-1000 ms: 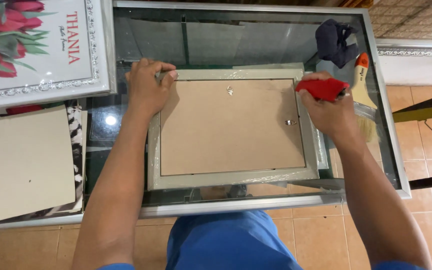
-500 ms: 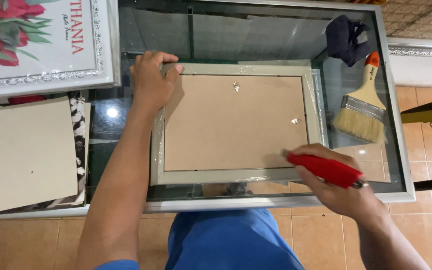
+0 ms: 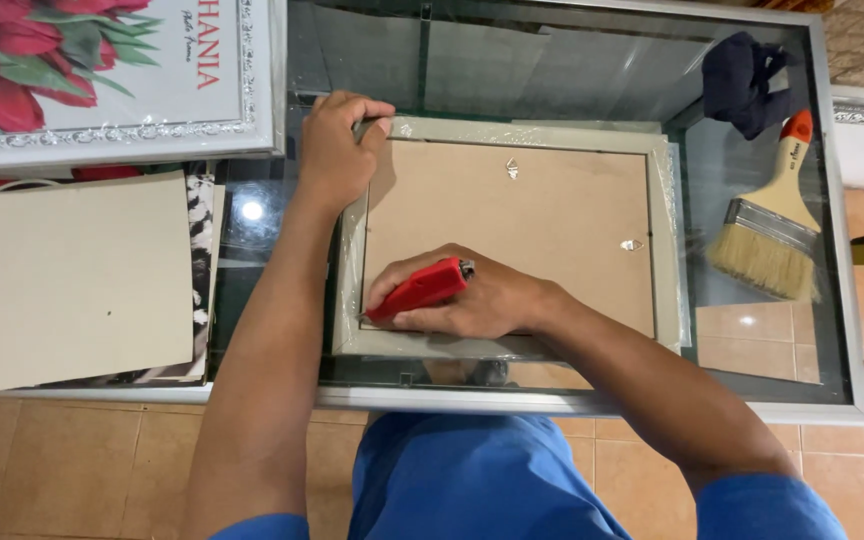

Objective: Disassembling a picture frame, removing backing and protective film, and cleaning the glass with a brush.

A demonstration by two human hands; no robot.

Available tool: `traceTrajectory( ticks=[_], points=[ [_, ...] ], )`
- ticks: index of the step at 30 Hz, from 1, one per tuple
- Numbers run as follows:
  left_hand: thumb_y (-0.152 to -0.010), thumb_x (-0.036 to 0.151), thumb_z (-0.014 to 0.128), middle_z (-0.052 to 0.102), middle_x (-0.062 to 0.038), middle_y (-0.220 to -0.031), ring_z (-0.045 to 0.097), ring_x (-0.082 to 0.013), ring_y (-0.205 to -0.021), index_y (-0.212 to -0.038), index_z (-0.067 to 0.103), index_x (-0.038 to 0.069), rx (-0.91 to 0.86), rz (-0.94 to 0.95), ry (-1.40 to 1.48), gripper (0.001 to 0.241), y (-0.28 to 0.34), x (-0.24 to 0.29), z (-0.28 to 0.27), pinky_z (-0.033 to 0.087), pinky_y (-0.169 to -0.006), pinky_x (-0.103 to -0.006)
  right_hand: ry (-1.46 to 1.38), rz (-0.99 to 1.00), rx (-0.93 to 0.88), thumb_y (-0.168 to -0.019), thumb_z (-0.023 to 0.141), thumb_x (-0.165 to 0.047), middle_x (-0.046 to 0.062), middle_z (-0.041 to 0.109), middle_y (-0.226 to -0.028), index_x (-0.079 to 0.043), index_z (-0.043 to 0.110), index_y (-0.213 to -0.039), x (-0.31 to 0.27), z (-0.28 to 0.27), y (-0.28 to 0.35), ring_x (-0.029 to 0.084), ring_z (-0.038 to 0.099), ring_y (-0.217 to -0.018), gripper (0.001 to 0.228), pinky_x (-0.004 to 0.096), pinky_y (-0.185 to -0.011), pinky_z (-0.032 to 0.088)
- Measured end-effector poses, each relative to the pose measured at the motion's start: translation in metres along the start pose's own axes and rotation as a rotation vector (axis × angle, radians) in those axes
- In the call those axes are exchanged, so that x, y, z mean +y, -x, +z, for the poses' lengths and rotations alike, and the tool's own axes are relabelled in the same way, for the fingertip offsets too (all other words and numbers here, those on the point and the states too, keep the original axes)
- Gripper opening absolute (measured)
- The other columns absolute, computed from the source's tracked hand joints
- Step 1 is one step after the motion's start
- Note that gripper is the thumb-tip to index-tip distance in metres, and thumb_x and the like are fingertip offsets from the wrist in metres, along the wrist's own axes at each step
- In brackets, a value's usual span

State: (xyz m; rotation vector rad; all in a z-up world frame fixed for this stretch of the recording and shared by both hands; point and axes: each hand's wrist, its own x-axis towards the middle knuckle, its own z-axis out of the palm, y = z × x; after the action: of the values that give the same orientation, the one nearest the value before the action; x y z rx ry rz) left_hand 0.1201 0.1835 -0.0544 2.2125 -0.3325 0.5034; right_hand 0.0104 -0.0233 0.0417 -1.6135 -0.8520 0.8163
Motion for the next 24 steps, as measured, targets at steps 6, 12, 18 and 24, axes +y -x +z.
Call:
traceTrajectory(
  ticks=[6,12,18,24],
  points=[
    [-0.089,0.006,0.069,0.067,-0.009,-0.103,0.059,-0.0263,-0.099,-0.101,0.078,0.006,0.002,0.0,-0.005,0.014,-0.001,-0.005,0.004,0.048,-0.087,-0.0375,0.155,0.085,-0.003,-0.088,0.07,-0.018,0.006,0.078,-0.114,-0.017,0.071,-0.112,0.032,-0.034,0.065,0.024,0.081,-0.094,0.024,0.034,-0.079,0.071],
    [-0.089,0.008,0.069,0.066,-0.009,-0.105,0.058,-0.0281,-0.101,-0.101,0.077,0.008,-0.013,0.003,-0.036,0.015,-0.001,-0.01,0.006,0.047,-0.09,-0.04,0.307,0.515,0.26,-0.072,0.082,-0.021,0.0,0.092,-0.099,-0.019,0.085,-0.099,0.038,-0.085,0.19,0.02,0.09,-0.079,0.026,0.034,-0.072,0.075],
    [-0.091,0.007,0.07,0.064,-0.009,-0.103,0.057,-0.0279,-0.101,-0.104,0.077,0.008,-0.031,-0.006,-0.06,0.016,0.0,-0.006,0.004,0.046,-0.09,-0.0396,0.291,1.187,0.426,-0.083,0.08,-0.011,-0.001,0.086,-0.123,-0.021,0.079,-0.124,0.01,-0.099,0.22,0.02,0.075,-0.119,0.043,0.041,-0.09,0.066],
    [-0.091,0.006,0.072,0.067,-0.011,-0.111,0.057,-0.0286,-0.103,-0.113,0.07,0.005,0.092,0.069,-0.095,0.022,0.002,0.022,0.005,0.048,-0.091,-0.0399,0.449,0.911,0.474,-0.085,0.069,-0.037,0.012,0.084,-0.094,-0.012,0.074,-0.116,0.023,-0.103,0.192,0.025,0.082,-0.079,0.039,0.034,-0.065,0.067]
  ],
)
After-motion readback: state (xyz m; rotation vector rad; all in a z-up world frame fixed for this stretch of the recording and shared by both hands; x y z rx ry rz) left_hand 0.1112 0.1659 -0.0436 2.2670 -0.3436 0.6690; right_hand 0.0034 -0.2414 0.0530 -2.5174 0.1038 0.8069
